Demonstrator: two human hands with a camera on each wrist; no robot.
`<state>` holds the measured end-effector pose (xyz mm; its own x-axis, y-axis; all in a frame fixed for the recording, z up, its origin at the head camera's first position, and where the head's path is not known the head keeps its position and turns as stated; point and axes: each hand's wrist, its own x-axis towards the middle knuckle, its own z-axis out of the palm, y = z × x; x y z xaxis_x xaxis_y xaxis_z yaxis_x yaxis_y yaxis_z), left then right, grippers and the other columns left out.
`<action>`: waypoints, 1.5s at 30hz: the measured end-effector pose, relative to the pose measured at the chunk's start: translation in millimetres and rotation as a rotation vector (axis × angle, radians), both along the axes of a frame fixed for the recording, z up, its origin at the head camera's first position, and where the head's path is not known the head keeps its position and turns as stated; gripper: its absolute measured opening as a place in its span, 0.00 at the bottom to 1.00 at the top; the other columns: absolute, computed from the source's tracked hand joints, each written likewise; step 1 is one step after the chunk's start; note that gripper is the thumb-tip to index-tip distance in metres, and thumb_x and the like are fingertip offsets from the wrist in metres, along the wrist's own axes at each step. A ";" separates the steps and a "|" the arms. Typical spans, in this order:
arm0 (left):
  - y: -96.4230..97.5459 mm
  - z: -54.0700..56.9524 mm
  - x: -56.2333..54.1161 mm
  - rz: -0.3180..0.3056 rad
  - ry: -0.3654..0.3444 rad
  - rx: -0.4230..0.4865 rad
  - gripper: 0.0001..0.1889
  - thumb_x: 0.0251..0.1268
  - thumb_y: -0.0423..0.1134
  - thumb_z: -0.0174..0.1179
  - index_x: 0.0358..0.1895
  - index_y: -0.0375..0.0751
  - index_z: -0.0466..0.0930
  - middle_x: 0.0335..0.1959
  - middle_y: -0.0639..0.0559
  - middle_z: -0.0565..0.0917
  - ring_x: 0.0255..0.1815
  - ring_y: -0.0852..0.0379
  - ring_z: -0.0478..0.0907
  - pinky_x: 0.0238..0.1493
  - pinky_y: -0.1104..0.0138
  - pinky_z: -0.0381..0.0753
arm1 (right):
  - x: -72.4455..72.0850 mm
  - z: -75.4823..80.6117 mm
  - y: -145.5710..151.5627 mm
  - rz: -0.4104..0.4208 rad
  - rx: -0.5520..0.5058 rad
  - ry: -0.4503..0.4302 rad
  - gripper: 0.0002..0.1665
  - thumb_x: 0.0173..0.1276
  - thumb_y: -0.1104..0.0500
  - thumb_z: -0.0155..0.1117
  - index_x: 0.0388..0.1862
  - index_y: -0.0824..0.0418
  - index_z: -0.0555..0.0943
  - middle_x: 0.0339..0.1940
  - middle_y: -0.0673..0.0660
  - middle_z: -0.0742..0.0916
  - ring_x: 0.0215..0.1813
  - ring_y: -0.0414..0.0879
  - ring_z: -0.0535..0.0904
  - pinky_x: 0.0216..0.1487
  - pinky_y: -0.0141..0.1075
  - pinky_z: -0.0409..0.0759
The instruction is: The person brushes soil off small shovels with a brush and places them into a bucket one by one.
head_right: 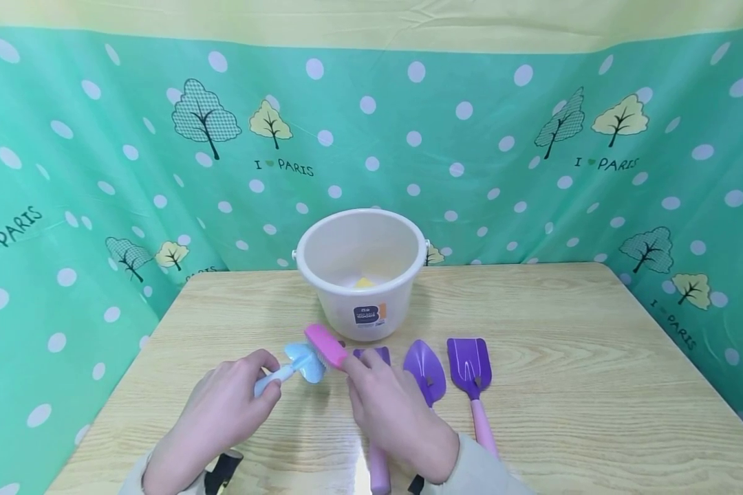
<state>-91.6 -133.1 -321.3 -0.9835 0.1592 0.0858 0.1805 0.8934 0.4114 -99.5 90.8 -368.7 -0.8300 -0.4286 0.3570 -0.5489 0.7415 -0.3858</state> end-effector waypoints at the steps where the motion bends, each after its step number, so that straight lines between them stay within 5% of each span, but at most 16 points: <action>1: 0.1 0.1 0.1 0.000 0.000 0.001 0.08 0.56 0.37 0.59 0.39 0.42 0.79 0.11 0.57 0.68 0.10 0.60 0.62 0.13 0.65 0.61 | -0.3 -0.3 0.1 -0.001 0.003 -0.003 0.15 0.68 0.58 0.59 0.53 0.51 0.79 0.40 0.47 0.80 0.25 0.34 0.72 0.24 0.27 0.72; 26: -0.3 4.7 0.4 0.022 0.024 0.016 0.10 0.52 0.35 0.55 0.39 0.42 0.78 0.11 0.57 0.67 0.11 0.59 0.62 0.14 0.65 0.61 | -3.8 7.9 12.7 -0.069 0.117 -0.041 0.14 0.65 0.58 0.62 0.50 0.52 0.82 0.37 0.47 0.82 0.30 0.38 0.76 0.26 0.29 0.73; 30: -0.9 4.3 -0.2 0.027 0.032 0.020 0.11 0.53 0.35 0.55 0.41 0.41 0.78 0.13 0.57 0.68 0.11 0.59 0.62 0.14 0.65 0.61 | -3.8 14.2 16.8 -0.085 0.127 -0.022 0.14 0.64 0.59 0.63 0.49 0.51 0.82 0.36 0.45 0.82 0.32 0.37 0.77 0.31 0.31 0.75; 45: -4.4 0.0 -4.8 0.034 0.063 0.047 0.13 0.51 0.31 0.57 0.43 0.39 0.78 0.21 0.54 0.72 0.15 0.59 0.64 0.14 0.66 0.63 | -4.7 48.9 48.7 -0.120 0.111 -0.074 0.12 0.61 0.64 0.65 0.42 0.52 0.84 0.26 0.41 0.78 0.22 0.34 0.68 0.22 0.28 0.68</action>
